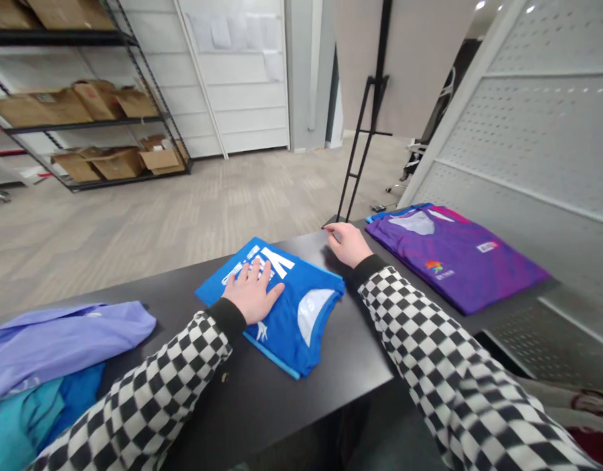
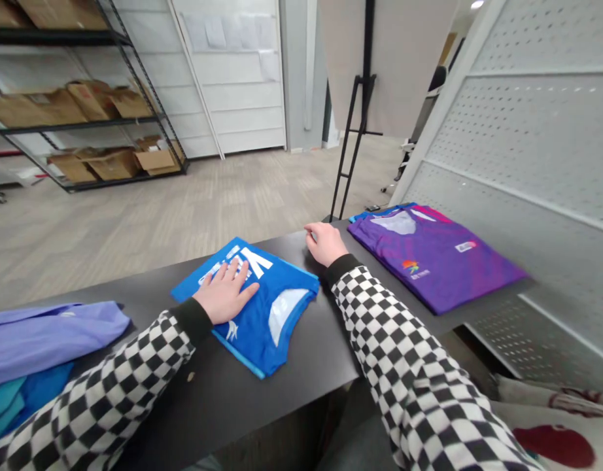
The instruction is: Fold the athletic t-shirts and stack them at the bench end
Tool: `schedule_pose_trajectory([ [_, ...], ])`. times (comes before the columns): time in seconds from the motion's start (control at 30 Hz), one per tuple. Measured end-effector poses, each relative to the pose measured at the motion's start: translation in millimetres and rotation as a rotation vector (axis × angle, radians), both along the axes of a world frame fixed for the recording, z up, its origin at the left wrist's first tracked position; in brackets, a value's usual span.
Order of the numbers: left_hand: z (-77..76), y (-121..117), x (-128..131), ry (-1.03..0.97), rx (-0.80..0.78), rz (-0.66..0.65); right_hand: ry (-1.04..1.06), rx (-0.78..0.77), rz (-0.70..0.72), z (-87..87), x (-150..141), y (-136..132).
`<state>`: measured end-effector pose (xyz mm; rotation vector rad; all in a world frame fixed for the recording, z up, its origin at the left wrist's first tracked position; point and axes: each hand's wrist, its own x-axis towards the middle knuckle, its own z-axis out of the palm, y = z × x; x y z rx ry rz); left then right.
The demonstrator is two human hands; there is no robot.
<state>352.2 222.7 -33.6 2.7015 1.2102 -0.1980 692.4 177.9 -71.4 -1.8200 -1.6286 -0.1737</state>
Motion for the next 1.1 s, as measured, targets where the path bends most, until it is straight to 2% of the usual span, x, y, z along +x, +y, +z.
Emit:
schedule_pose_trajectory([
  [0.07, 25.2, -6.3, -18.8, 0.077, 0.011, 0.115, 0.023, 0.012, -0.018, -0.5, 8.4, -0.9],
  [0.1, 37.5, -7.1, -28.5, 0.089, 0.035, 0.127, 0.034, 0.021, -0.022, -0.4, 12.2, -1.1],
  [0.17, 54.0, -3.1, -45.8, 0.022, 0.113, 0.029, 0.055, 0.039, -0.024, 0.5, 18.3, -1.2],
  [0.2, 55.8, 1.3, -52.9, -0.045, 0.145, -0.083, 0.064, 0.047, -0.022, 1.1, 20.6, -1.1],
  [0.27, 44.8, 13.0, -63.2, -0.189, 0.139, -0.366, 0.075, 0.058, -0.013, 2.3, 23.6, -1.0],
  [0.33, 20.1, 25.9, -68.2, -0.240, 0.067, -0.534, 0.080, 0.060, 0.006, 2.9, 24.6, -1.0],
  [0.37, 6.3, 31.7, -68.6, -0.216, 0.039, -0.546, 0.083, 0.057, 0.018, 3.0, 24.5, -1.0],
  [0.43, -17.7, 40.5, -64.8, -0.154, 0.023, -0.489, 0.093, 0.049, 0.038, 2.9, 23.5, -0.7],
  [0.53, -36.5, 42.0, -48.5, -0.111, 0.063, -0.306, 0.105, 0.033, 0.058, 3.1, 21.4, 0.3],
  [0.6, -38.4, 32.8, -35.4, -0.101, 0.084, -0.109, 0.098, 0.019, 0.065, 3.7, 20.4, 1.0],
  [0.67, -32.9, 16.0, -27.7, -0.099, 0.038, 0.077, 0.089, 0.008, 0.062, 4.6, 20.0, 1.2],
  [0.73, -19.6, -4.3, -29.6, -0.132, -0.069, 0.118, 0.090, 0.002, 0.050, 5.8, 20.1, 0.8],
  [0.83, 9.3, -27.3, -45.7, -0.201, -0.161, -0.052, 0.103, -0.010, 0.034, 7.6, 20.3, -0.7],
  [0.9, 22.7, -31.5, -55.4, -0.220, -0.099, -0.179, 0.108, -0.019, 0.034, 8.5, 19.7, -1.7],
  [0.93, 24.6, -30.8, -57.8, -0.213, -0.057, -0.248, 0.109, -0.022, 0.037, 8.6, 19.0, -2.1],
  [1.03, 11.9, -26.5, -53.9, -0.112, -0.002, -0.440, 0.106, -0.029, 0.049, 7.8, 16.9, -2.5],
  [1.1, -3.4, -28.9, -44.4, -0.027, -0.007, -0.476, 0.105, -0.036, 0.059, 7.0, 16.3, -2.4],
])
